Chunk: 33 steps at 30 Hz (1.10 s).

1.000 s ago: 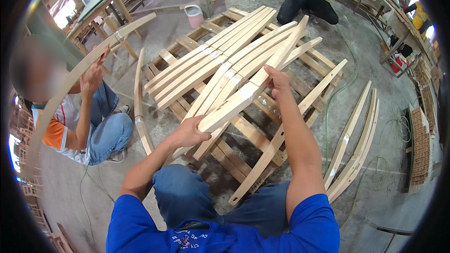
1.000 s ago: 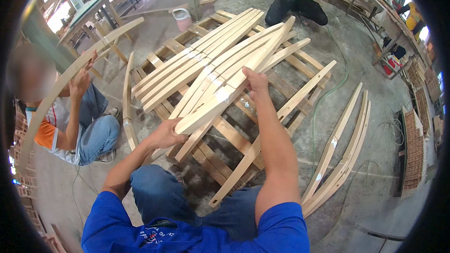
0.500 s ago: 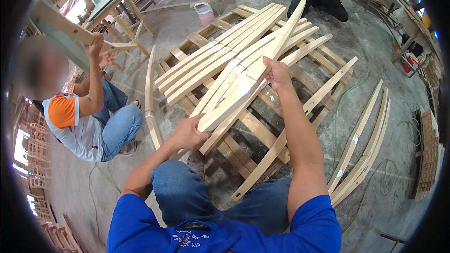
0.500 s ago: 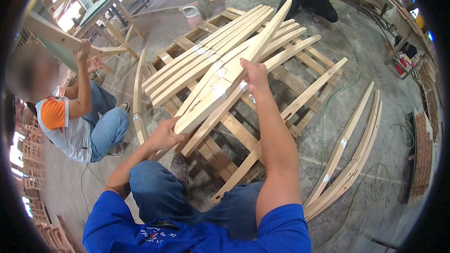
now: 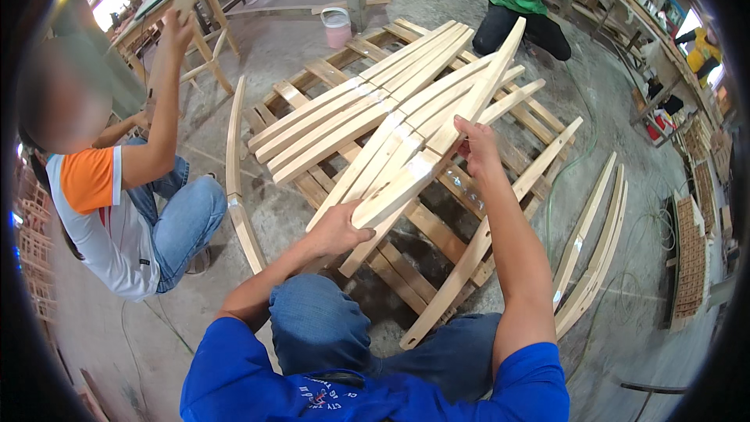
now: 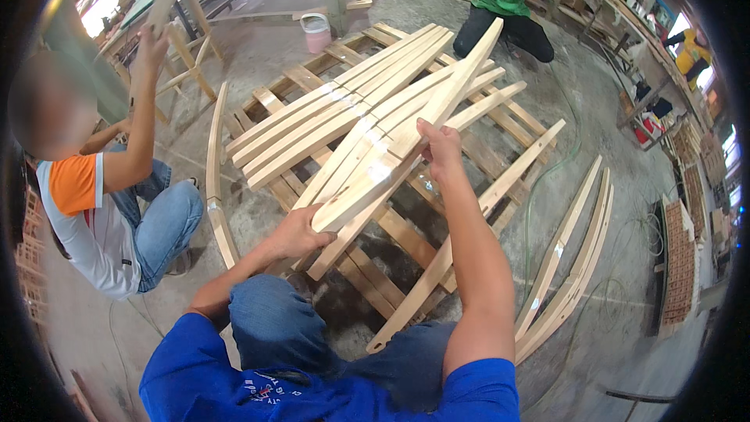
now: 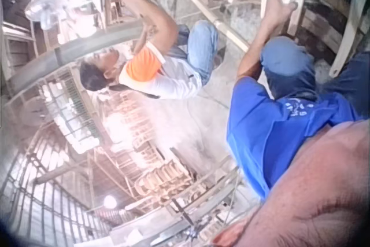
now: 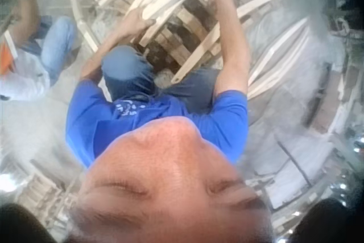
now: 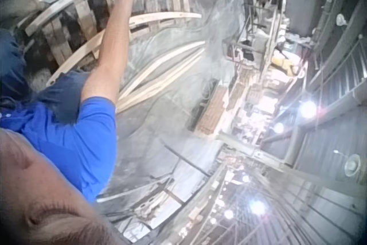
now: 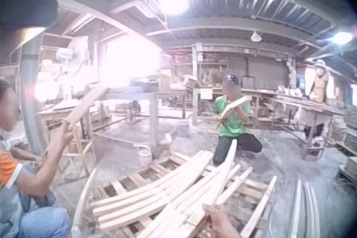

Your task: The person sits on the floor and arranges curved wooden slats into a grid-like structure on a pallet. They repeatedly pick up slats, align them with others, and place them into position while a coworker assists nearby.

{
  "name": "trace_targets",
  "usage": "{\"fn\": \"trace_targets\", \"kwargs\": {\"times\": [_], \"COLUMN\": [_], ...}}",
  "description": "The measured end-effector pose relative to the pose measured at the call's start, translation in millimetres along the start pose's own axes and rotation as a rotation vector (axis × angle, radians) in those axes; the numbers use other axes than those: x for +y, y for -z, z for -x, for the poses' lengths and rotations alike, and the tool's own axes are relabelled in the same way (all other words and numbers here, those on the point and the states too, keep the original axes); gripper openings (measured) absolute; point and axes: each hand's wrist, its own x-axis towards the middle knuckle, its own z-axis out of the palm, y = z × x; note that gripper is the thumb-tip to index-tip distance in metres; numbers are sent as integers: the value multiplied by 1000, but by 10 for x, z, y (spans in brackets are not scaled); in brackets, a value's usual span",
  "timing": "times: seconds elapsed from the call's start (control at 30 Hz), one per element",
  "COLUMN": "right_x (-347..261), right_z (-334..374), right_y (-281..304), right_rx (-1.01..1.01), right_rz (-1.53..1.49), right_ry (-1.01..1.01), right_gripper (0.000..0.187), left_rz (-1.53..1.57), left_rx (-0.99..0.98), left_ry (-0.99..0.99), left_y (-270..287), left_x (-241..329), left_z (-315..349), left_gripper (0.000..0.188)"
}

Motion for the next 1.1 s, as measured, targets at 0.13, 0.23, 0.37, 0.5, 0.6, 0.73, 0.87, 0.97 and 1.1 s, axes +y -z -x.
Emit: {"fn": "trace_targets", "kwargs": {"times": [0.13,0.23,0.37,0.5,0.6,0.73,0.87,0.97,1.1], "right_x": [42,35,-69,-154,-175,-242,-280,-258,-19], "right_z": [-60,-21,54,143,178,222,253,285,340], "right_y": [-152,-279,-221,-23,83,222,343,398,303], "right_rx": [69,-21,-66,-10,38,82,95,97,7], "right_rz": [54,109,264,317,331,333,362,417,584], "right_ry": [-29,-97,-87,-108,-100,-89,-78,-84,-143], "right_gripper": [44,45,41,32,30,30,28,27,27], "left_rz": [104,-19,-114,-71,-204,-227,-269,-234,-211], "left_rx": [-30,108,131,139,196,226,248,212,222], "left_ry": [23,-118,-36,-1,-21,-39,-70,-43,-69], "left_y": [197,381,762,1071,1325,1585,1720,1699,1571], "left_x": [-171,-432,-621,-788,-946,-1037,-1041,-1041,-1113], "left_z": [-68,-132,-373,-709,-997,-1342,-1603,-1725,-1799], "left_gripper": [54,54,57,54,56,62,67,68,64]}}
